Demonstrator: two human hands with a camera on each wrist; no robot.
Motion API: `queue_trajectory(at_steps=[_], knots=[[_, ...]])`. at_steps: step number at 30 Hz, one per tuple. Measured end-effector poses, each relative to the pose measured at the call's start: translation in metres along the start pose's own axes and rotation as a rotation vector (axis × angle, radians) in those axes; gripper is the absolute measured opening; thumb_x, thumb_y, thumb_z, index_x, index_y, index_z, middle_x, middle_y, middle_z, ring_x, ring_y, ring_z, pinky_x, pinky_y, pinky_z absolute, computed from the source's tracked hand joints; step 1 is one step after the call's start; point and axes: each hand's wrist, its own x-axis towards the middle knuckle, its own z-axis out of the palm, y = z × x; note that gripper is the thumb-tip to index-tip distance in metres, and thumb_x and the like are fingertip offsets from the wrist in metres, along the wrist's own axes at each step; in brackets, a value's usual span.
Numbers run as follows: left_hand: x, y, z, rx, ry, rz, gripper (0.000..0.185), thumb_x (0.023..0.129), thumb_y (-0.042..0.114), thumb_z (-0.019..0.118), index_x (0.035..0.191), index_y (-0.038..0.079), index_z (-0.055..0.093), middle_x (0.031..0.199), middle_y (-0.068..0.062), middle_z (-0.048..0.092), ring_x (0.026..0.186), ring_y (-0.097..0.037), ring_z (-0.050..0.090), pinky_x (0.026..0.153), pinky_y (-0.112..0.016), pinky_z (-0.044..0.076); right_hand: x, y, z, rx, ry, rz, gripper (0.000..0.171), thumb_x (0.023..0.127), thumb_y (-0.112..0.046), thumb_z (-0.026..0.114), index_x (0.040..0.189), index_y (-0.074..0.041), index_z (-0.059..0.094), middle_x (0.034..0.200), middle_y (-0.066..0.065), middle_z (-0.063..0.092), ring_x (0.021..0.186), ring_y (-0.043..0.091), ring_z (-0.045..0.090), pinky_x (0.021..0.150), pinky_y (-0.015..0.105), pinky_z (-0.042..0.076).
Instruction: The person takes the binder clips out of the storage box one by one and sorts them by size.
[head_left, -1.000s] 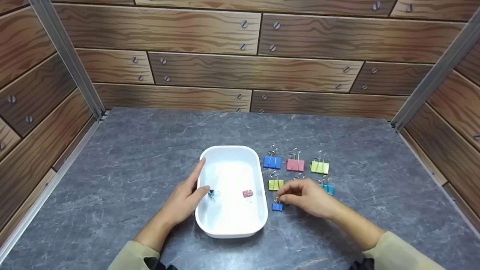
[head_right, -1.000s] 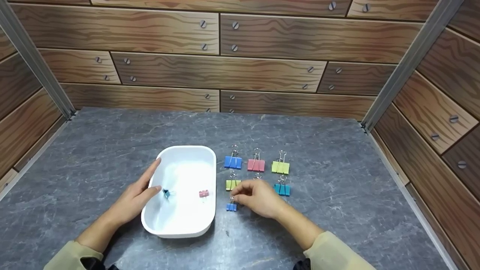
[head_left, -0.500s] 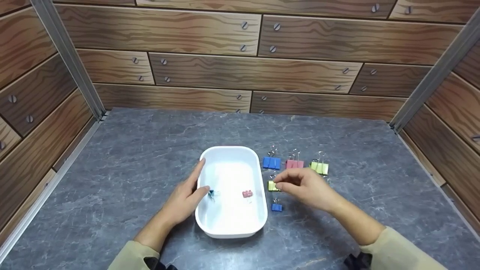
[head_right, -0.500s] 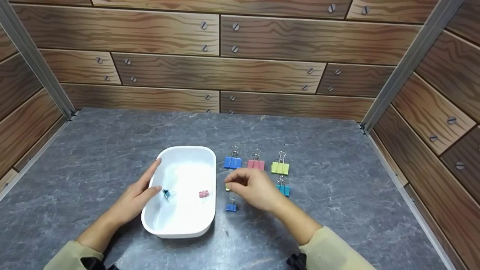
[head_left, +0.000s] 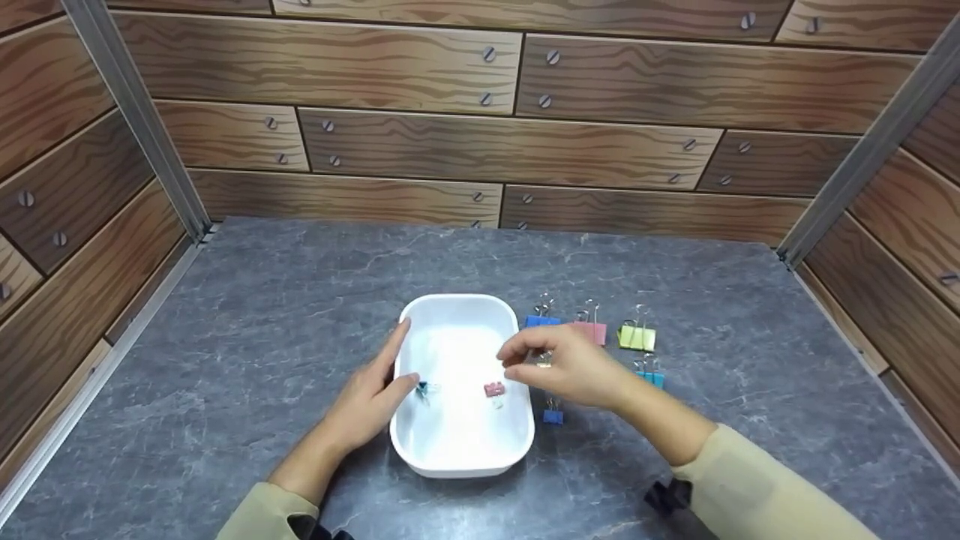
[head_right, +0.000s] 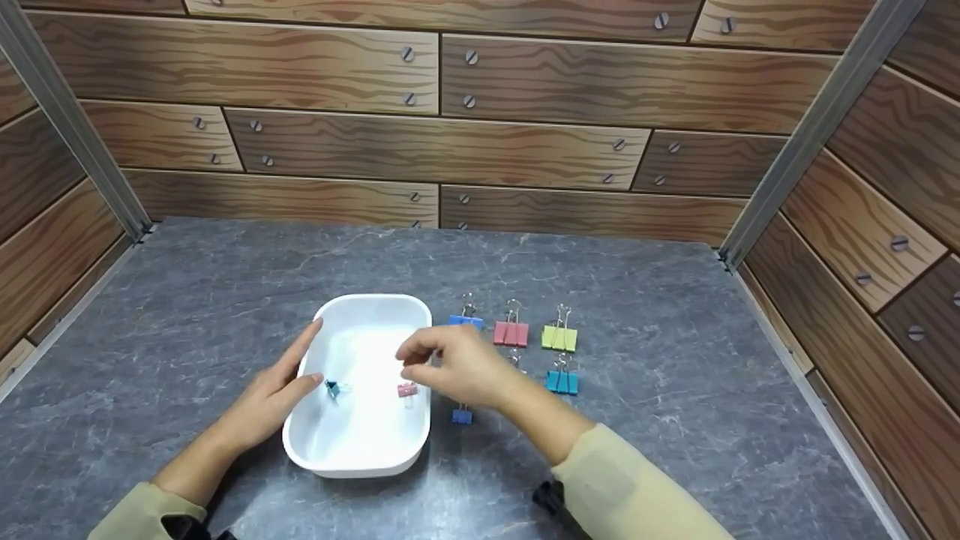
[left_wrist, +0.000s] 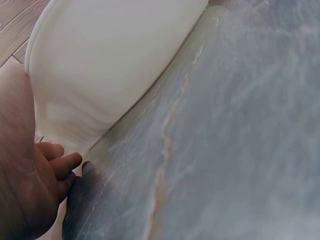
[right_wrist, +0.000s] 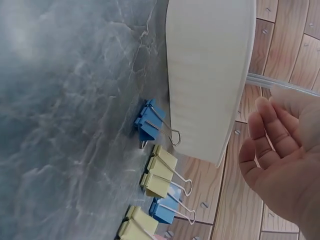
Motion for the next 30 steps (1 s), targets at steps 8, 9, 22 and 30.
queue_trajectory(at_steps=[8, 9, 22, 30], knots=[[-0.002, 0.0, 0.001, -0.025, -0.017, -0.02, 0.073, 0.107, 0.024, 0.057, 0.171, 0.03, 0.023, 0.165, -0.012, 0.042, 0.145, -0.027, 0.048, 0.109, -0.05, 0.048, 0.016, 0.008, 0.012, -0.227, -0.089, -0.125, 0.018, 0.093, -0.023, 0.084, 0.107, -0.012, 0.083, 0.1, -0.005, 0.078, 0.097, 0.022, 0.072, 0.086, 0.045, 0.055], [-0.002, 0.0, 0.001, -0.026, -0.016, -0.02, 0.073, 0.107, 0.024, 0.058, 0.171, 0.029, 0.023, 0.165, -0.012, 0.042, 0.145, -0.028, 0.049, 0.108, -0.05, 0.049, 0.017, 0.01, 0.014, -0.257, -0.095, -0.143, 0.018, 0.092, -0.024, 0.084, 0.106, -0.012, 0.083, 0.099, -0.005, 0.078, 0.095, 0.021, 0.071, 0.085, 0.044, 0.054], [0.0, 0.0, 0.0, -0.023, -0.006, -0.007, 0.074, 0.107, 0.021, 0.058, 0.171, 0.026, 0.024, 0.164, -0.015, 0.043, 0.147, -0.029, 0.046, 0.115, -0.053, 0.042, 0.028, 0.017, 0.02, -0.361, -0.214, -0.115, 0.017, 0.086, -0.02, 0.082, 0.101, -0.013, 0.082, 0.092, -0.006, 0.076, 0.094, 0.022, 0.065, 0.086, 0.039, 0.048], [-0.001, -0.001, 0.0, -0.015, 0.001, 0.0, 0.074, 0.106, 0.023, 0.059, 0.171, 0.025, 0.024, 0.163, -0.016, 0.044, 0.146, -0.031, 0.048, 0.113, -0.053, 0.044, 0.033, 0.013, 0.023, -0.388, -0.262, -0.056, 0.013, 0.085, -0.02, 0.083, 0.096, -0.015, 0.081, 0.085, -0.01, 0.072, 0.09, 0.023, 0.061, 0.08, 0.035, 0.047]])
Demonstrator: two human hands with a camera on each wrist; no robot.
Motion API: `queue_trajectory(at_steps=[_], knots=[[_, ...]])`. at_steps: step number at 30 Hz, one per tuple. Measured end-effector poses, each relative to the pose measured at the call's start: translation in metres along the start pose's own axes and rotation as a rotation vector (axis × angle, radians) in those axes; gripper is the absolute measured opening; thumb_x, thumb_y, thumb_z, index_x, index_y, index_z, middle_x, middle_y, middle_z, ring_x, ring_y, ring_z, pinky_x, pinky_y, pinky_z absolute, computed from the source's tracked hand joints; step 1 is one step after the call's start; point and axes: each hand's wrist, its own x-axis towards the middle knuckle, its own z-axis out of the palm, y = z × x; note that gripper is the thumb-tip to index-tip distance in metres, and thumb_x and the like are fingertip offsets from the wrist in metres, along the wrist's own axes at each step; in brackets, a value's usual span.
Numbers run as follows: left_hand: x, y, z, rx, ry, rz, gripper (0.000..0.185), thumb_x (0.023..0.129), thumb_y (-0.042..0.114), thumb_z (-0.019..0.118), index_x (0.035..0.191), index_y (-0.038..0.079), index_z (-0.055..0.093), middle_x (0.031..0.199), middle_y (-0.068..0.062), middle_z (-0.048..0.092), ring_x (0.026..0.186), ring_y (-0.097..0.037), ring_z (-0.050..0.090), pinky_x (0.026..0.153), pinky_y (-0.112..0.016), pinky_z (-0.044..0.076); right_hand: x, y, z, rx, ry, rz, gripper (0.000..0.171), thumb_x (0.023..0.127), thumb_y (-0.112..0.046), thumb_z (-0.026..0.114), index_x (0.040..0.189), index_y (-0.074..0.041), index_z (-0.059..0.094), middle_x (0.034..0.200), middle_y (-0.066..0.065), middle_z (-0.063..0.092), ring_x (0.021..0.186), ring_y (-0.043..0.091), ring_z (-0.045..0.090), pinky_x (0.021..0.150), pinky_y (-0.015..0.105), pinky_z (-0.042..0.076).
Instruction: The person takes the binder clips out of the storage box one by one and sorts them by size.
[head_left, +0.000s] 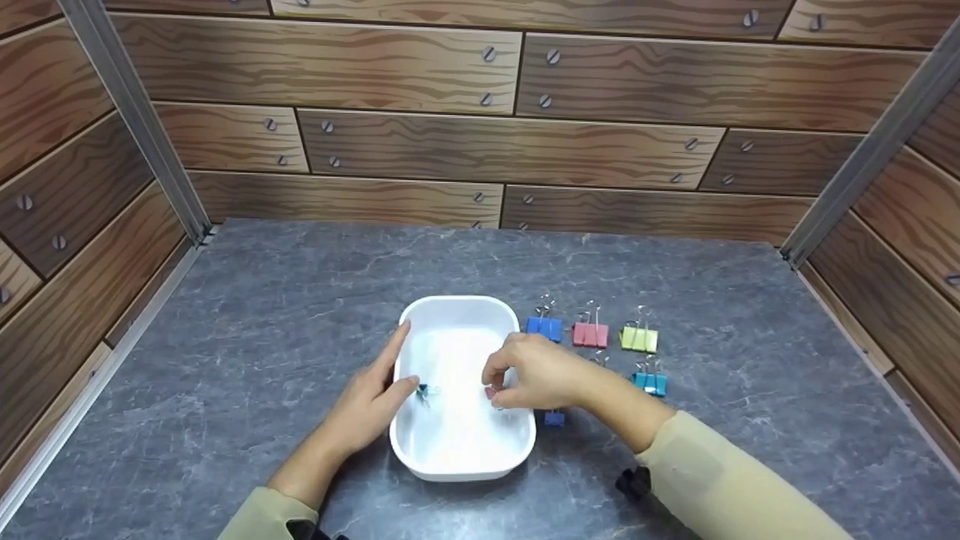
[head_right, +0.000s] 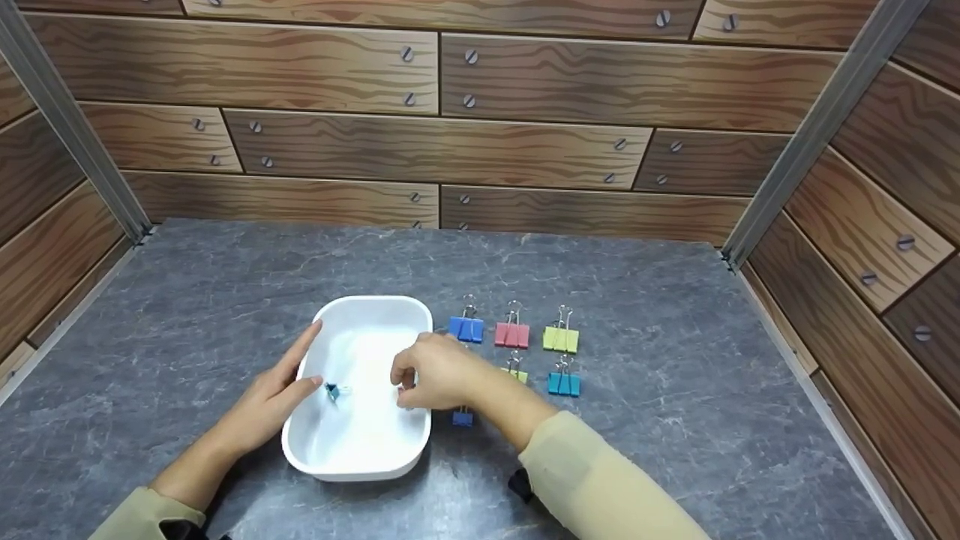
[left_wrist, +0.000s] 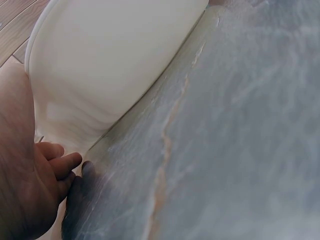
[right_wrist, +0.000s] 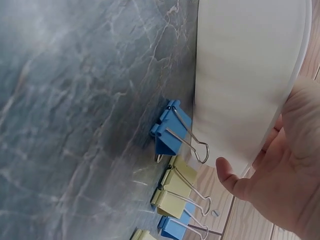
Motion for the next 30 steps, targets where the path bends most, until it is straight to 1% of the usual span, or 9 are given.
queue_trajectory(at_steps=[2, 4, 9, 12, 16, 23, 27, 30], knots=[[-0.0004, -0.0002, -0.0002, 0.0, 0.002, 0.012, 0.074, 0.106, 0.023, 0.059, 0.171, 0.024, 0.024, 0.164, -0.016, 0.043, 0.146, -0.031, 0.048, 0.113, -0.053, 0.044, 0.0014, -0.0014, -0.0001, -0.009, -0.011, 0.013, 0.012, 0.085, -0.02, 0.083, 0.096, -0.015, 0.081, 0.084, -0.011, 0.071, 0.089, 0.023, 0.06, 0.079, 0.034, 0.046], [-0.0008, 0.0, -0.0006, -0.001, -0.004, 0.003, 0.074, 0.106, 0.024, 0.058, 0.172, 0.025, 0.023, 0.165, -0.014, 0.042, 0.147, -0.029, 0.047, 0.113, -0.052, 0.044, 0.0025, -0.0023, 0.0004, -0.018, -0.017, 0.016, 0.013, 0.084, -0.019, 0.083, 0.095, -0.015, 0.081, 0.083, -0.012, 0.071, 0.088, 0.021, 0.059, 0.078, 0.033, 0.046], [-0.0004, 0.0006, -0.0008, 0.001, -0.014, -0.023, 0.074, 0.107, 0.024, 0.057, 0.172, 0.029, 0.022, 0.167, -0.011, 0.039, 0.148, -0.027, 0.044, 0.114, -0.05, 0.043, 0.0037, -0.004, 0.0011, -0.029, -0.023, 0.038, 0.014, 0.081, -0.015, 0.083, 0.094, -0.014, 0.081, 0.082, -0.008, 0.071, 0.085, 0.015, 0.053, 0.076, 0.033, 0.046], [-0.0002, 0.0009, -0.0004, 0.004, -0.009, -0.015, 0.074, 0.106, 0.022, 0.057, 0.172, 0.026, 0.023, 0.166, -0.013, 0.039, 0.149, -0.029, 0.043, 0.116, -0.052, 0.041, 0.0041, -0.0055, 0.0009, -0.025, -0.036, 0.067, 0.015, 0.081, -0.014, 0.085, 0.095, -0.014, 0.08, 0.083, -0.006, 0.07, 0.085, 0.013, 0.051, 0.077, 0.033, 0.046], [0.0001, 0.0015, -0.0003, -0.002, -0.01, -0.017, 0.074, 0.107, 0.02, 0.058, 0.172, 0.025, 0.023, 0.166, -0.014, 0.039, 0.149, -0.029, 0.044, 0.115, -0.053, 0.041, 0.0047, -0.0072, 0.0004, -0.021, -0.051, 0.092, 0.014, 0.082, -0.013, 0.086, 0.094, -0.014, 0.08, 0.084, -0.005, 0.068, 0.085, 0.014, 0.051, 0.077, 0.034, 0.046], [0.0003, 0.0009, -0.0003, 0.006, -0.007, -0.003, 0.073, 0.107, 0.022, 0.057, 0.172, 0.024, 0.024, 0.166, -0.014, 0.041, 0.148, -0.029, 0.044, 0.115, -0.053, 0.042, 0.0053, -0.0096, 0.0006, -0.031, -0.056, 0.089, 0.007, 0.087, -0.014, 0.084, 0.093, -0.014, 0.08, 0.082, -0.01, 0.066, 0.083, 0.013, 0.051, 0.077, 0.034, 0.045], [0.0005, 0.0, -0.0002, 0.0, -0.006, 0.007, 0.073, 0.106, 0.022, 0.058, 0.172, 0.023, 0.023, 0.165, -0.015, 0.041, 0.149, -0.029, 0.044, 0.116, -0.053, 0.04, 0.0054, -0.0093, 0.0021, -0.024, -0.043, 0.094, 0.003, 0.09, -0.015, 0.082, 0.093, -0.014, 0.08, 0.083, -0.011, 0.067, 0.083, 0.013, 0.052, 0.076, 0.034, 0.046], [0.0007, 0.0001, -0.0006, 0.001, -0.007, 0.004, 0.074, 0.106, 0.022, 0.058, 0.172, 0.023, 0.024, 0.165, -0.016, 0.041, 0.149, -0.03, 0.043, 0.117, -0.053, 0.039, 0.0048, -0.0082, 0.0039, 0.012, -0.012, 0.093, 0.003, 0.091, -0.014, 0.082, 0.092, -0.015, 0.08, 0.085, -0.01, 0.069, 0.085, 0.017, 0.057, 0.077, 0.034, 0.048]])
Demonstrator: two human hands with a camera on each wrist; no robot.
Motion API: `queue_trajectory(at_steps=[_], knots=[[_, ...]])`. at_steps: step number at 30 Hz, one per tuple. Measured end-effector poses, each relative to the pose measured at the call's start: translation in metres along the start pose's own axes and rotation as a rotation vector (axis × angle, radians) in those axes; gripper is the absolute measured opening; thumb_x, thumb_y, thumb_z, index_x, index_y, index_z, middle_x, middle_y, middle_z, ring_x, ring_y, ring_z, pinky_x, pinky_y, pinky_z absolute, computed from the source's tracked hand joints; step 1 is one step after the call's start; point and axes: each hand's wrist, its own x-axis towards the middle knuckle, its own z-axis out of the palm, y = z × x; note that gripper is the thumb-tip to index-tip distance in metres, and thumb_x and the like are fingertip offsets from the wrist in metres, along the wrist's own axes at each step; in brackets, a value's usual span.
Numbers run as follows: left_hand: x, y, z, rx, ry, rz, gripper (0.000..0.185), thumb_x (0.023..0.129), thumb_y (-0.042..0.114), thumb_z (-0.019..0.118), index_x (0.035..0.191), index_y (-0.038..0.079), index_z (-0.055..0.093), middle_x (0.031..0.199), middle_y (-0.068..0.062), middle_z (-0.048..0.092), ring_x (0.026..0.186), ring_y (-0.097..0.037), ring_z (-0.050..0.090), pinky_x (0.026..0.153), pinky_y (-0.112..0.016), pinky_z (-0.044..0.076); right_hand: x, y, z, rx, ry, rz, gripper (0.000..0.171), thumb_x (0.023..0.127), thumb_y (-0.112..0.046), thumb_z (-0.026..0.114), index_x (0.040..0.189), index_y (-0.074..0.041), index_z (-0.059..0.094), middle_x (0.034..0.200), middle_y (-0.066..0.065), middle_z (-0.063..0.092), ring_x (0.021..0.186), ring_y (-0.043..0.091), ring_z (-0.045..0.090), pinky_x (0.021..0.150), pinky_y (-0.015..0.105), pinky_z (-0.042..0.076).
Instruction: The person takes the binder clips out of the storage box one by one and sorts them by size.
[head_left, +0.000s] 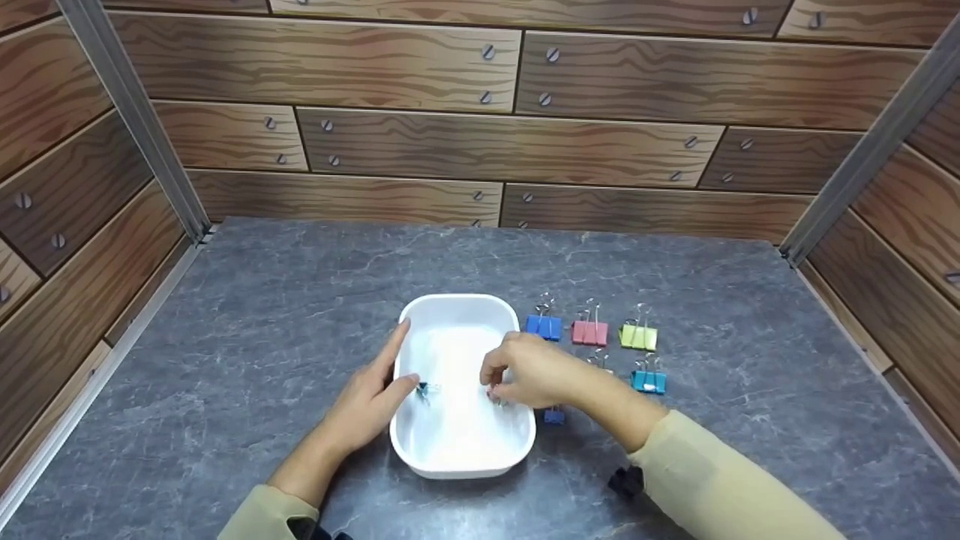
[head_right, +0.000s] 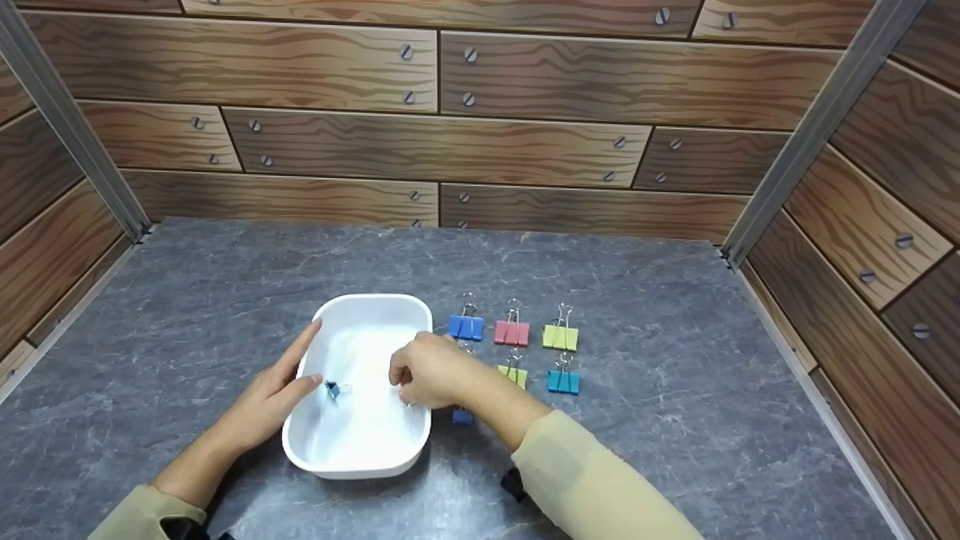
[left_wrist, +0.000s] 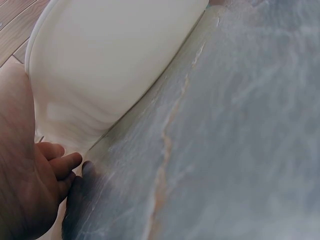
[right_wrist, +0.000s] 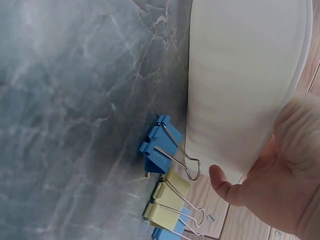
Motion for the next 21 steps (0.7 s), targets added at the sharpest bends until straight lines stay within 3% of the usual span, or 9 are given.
queue_trajectory(at_steps=[6, 17, 21], knots=[[-0.0008, 0.002, 0.0004, -0.007, -0.011, -0.036, 0.073, 0.107, 0.025, 0.057, 0.172, 0.028, 0.022, 0.168, -0.012, 0.037, 0.149, -0.028, 0.043, 0.114, -0.051, 0.044, -0.0045, 0.005, 0.005, 0.105, 0.089, -0.034, 0.003, 0.091, -0.011, 0.082, 0.093, -0.013, 0.082, 0.089, -0.009, 0.071, 0.092, 0.026, 0.064, 0.082, 0.037, 0.049], [-0.0005, 0.0022, 0.0011, -0.002, 0.002, -0.036, 0.073, 0.106, 0.023, 0.057, 0.171, 0.028, 0.023, 0.166, -0.014, 0.04, 0.149, -0.03, 0.044, 0.115, -0.054, 0.042, -0.0074, 0.0084, 0.0096, 0.244, 0.191, -0.059, 0.011, 0.096, -0.009, 0.076, 0.106, -0.009, 0.082, 0.097, -0.003, 0.077, 0.096, 0.021, 0.07, 0.091, 0.05, 0.055], [-0.0008, 0.0019, 0.0009, 0.003, 0.005, -0.035, 0.074, 0.106, 0.024, 0.058, 0.171, 0.029, 0.023, 0.166, -0.014, 0.04, 0.149, -0.029, 0.044, 0.115, -0.053, 0.042, -0.0094, 0.0063, 0.0085, 0.322, 0.243, -0.053, 0.011, 0.096, -0.008, 0.075, 0.106, -0.008, 0.081, 0.096, -0.003, 0.077, 0.093, 0.015, 0.069, 0.089, 0.047, 0.056]])
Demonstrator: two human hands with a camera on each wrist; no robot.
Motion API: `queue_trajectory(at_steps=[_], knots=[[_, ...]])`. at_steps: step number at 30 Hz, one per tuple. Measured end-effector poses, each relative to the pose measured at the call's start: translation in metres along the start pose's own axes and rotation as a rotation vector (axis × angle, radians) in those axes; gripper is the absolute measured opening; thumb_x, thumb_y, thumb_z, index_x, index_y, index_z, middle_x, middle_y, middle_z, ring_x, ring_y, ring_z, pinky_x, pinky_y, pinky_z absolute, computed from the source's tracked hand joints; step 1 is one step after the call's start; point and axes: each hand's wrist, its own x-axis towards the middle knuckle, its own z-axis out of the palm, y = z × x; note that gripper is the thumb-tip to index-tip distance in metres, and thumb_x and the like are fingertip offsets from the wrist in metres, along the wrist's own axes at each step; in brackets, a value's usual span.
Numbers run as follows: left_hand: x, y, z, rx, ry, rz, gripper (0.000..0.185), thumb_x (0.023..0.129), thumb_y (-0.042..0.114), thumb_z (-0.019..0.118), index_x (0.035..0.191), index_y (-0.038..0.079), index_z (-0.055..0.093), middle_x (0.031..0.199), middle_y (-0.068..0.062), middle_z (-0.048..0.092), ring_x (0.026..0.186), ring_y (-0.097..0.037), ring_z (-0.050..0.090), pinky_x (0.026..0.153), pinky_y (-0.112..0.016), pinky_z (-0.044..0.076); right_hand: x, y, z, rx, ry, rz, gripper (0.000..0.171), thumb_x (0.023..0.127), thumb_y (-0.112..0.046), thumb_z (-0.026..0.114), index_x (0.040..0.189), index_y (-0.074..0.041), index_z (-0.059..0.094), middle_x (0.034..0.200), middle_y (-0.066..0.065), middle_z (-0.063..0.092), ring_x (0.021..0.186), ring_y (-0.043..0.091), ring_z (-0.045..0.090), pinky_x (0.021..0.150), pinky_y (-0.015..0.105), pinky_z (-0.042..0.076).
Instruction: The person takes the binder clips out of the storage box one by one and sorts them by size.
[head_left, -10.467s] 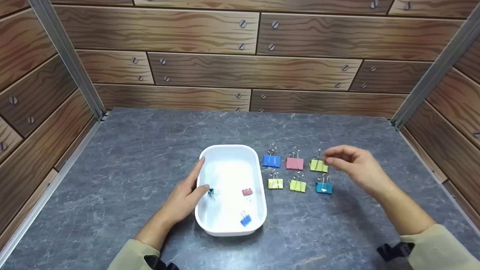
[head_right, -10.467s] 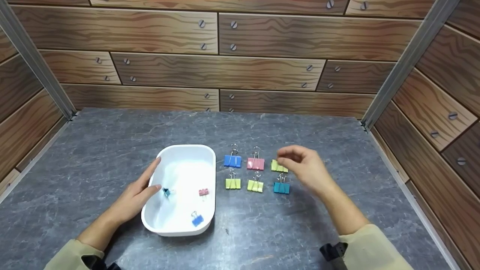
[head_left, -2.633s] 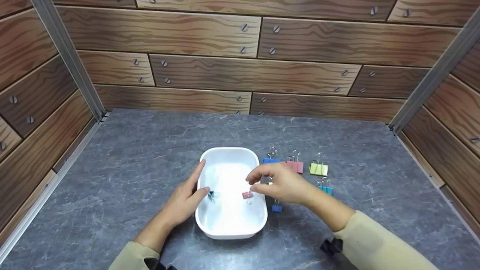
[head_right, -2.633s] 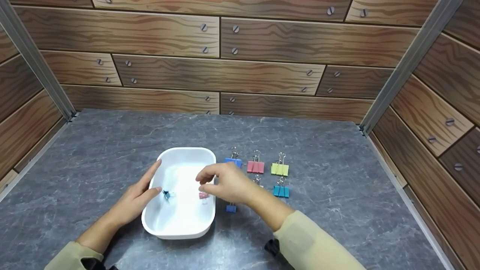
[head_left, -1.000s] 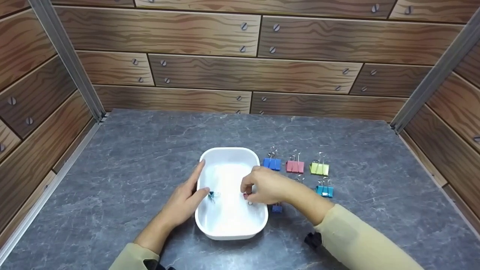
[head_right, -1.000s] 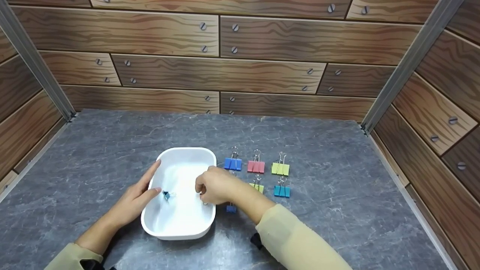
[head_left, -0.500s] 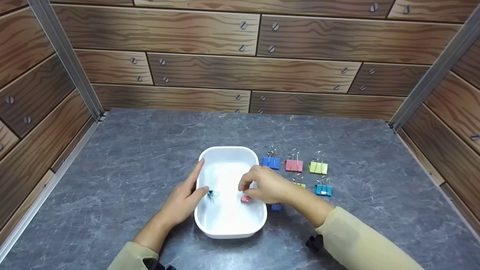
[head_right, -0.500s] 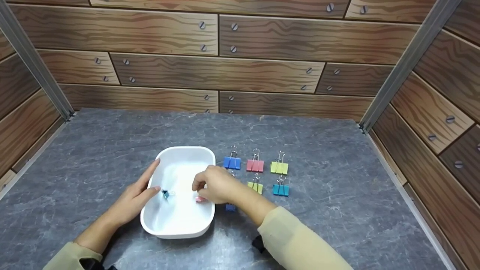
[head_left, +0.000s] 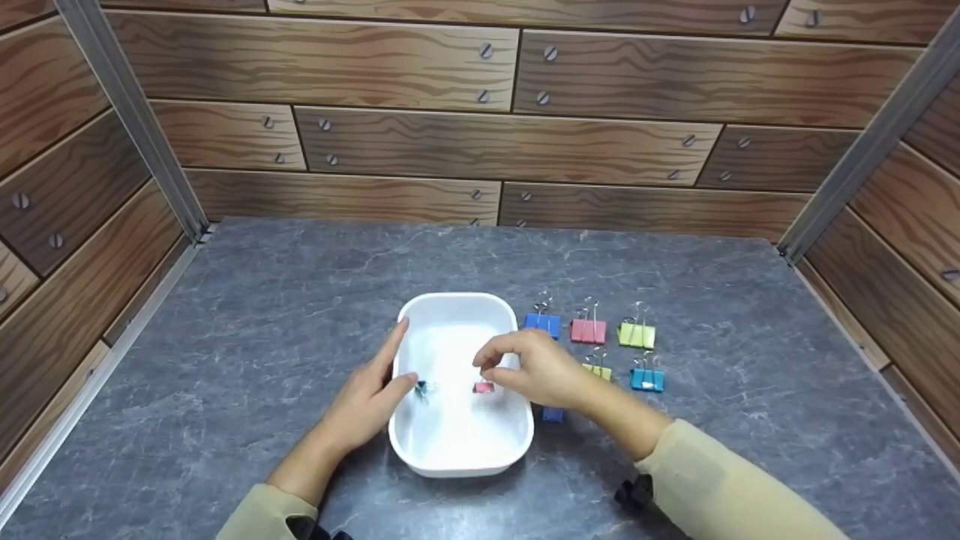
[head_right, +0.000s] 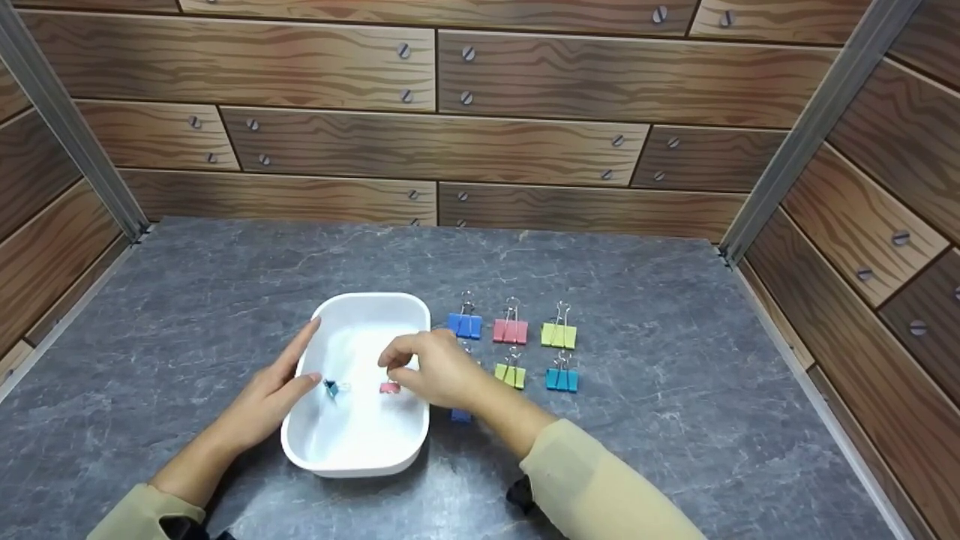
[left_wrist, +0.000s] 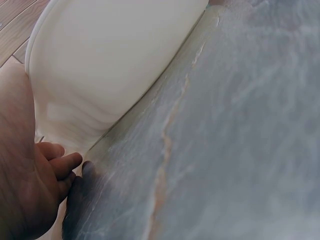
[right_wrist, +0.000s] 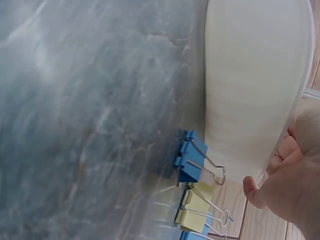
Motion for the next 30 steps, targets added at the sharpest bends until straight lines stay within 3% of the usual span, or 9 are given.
queue_trajectory(at_steps=[3, 5, 9, 12, 16, 21, 23, 30], knots=[[0.0, 0.0, 0.0, 0.008, 0.002, -0.002, 0.074, 0.106, 0.026, 0.058, 0.171, 0.03, 0.023, 0.166, -0.013, 0.039, 0.149, -0.029, 0.043, 0.116, -0.053, 0.041, -0.002, -0.004, -0.003, 0.042, 0.042, 0.024, 0.011, 0.097, -0.009, 0.075, 0.106, -0.008, 0.082, 0.096, -0.006, 0.076, 0.089, 0.015, 0.067, 0.08, 0.042, 0.055], [0.0, 0.0, 0.0, 0.014, 0.003, -0.003, 0.074, 0.106, 0.027, 0.058, 0.171, 0.031, 0.024, 0.167, -0.013, 0.039, 0.15, -0.029, 0.042, 0.116, -0.053, 0.04, -0.003, -0.006, -0.007, 0.068, 0.072, 0.044, 0.012, 0.098, -0.009, 0.074, 0.107, -0.008, 0.082, 0.097, -0.006, 0.076, 0.09, 0.015, 0.067, 0.079, 0.041, 0.054], [0.001, -0.001, 0.0, 0.022, 0.003, 0.003, 0.074, 0.106, 0.026, 0.058, 0.171, 0.03, 0.024, 0.166, -0.013, 0.04, 0.149, -0.03, 0.043, 0.116, -0.053, 0.04, -0.007, -0.009, -0.016, 0.118, 0.133, 0.063, 0.013, 0.098, -0.008, 0.074, 0.109, -0.006, 0.081, 0.098, -0.005, 0.077, 0.096, 0.015, 0.07, 0.09, 0.048, 0.056], [0.0, -0.001, 0.0, 0.016, -0.002, 0.009, 0.074, 0.106, 0.026, 0.058, 0.171, 0.029, 0.024, 0.166, -0.013, 0.04, 0.149, -0.03, 0.044, 0.115, -0.053, 0.042, -0.012, -0.009, -0.026, 0.171, 0.168, 0.06, 0.014, 0.098, -0.005, 0.073, 0.11, -0.004, 0.08, 0.1, -0.002, 0.077, 0.097, 0.018, 0.071, 0.092, 0.043, 0.058], [0.0, 0.0, -0.001, 0.0, -0.012, 0.005, 0.074, 0.107, 0.026, 0.057, 0.172, 0.03, 0.022, 0.167, -0.012, 0.038, 0.15, -0.028, 0.041, 0.116, -0.052, 0.041, -0.02, -0.007, -0.039, 0.255, 0.184, 0.059, 0.016, 0.097, -0.003, 0.073, 0.112, 0.001, 0.078, 0.101, 0.007, 0.077, 0.094, 0.02, 0.072, 0.083, 0.029, 0.059], [0.001, -0.001, 0.0, 0.005, -0.006, 0.006, 0.074, 0.106, 0.024, 0.057, 0.172, 0.029, 0.022, 0.167, -0.013, 0.039, 0.151, -0.029, 0.041, 0.119, -0.053, 0.037, -0.031, -0.002, -0.054, 0.381, 0.177, 0.079, 0.016, 0.098, 0.0, 0.072, 0.112, 0.007, 0.075, 0.103, 0.018, 0.075, 0.091, 0.018, 0.074, 0.082, 0.035, 0.062], [0.002, -0.002, 0.0, 0.012, -0.003, 0.005, 0.074, 0.106, 0.025, 0.057, 0.171, 0.029, 0.022, 0.166, -0.013, 0.04, 0.15, -0.029, 0.042, 0.119, -0.053, 0.037, -0.037, 0.0, -0.06, 0.4, 0.176, 0.095, 0.016, 0.098, 0.0, 0.072, 0.113, 0.005, 0.075, 0.104, 0.019, 0.074, 0.091, 0.018, 0.074, 0.082, 0.036, 0.063], [0.001, -0.001, 0.0, 0.014, -0.004, 0.007, 0.075, 0.106, 0.024, 0.057, 0.172, 0.029, 0.022, 0.167, -0.012, 0.038, 0.151, -0.029, 0.041, 0.119, -0.054, 0.037, -0.059, 0.015, -0.075, 0.308, 0.176, 0.153, 0.012, 0.098, -0.005, 0.075, 0.108, 0.0, 0.076, 0.102, 0.015, 0.074, 0.088, 0.017, 0.071, 0.078, 0.029, 0.06]])
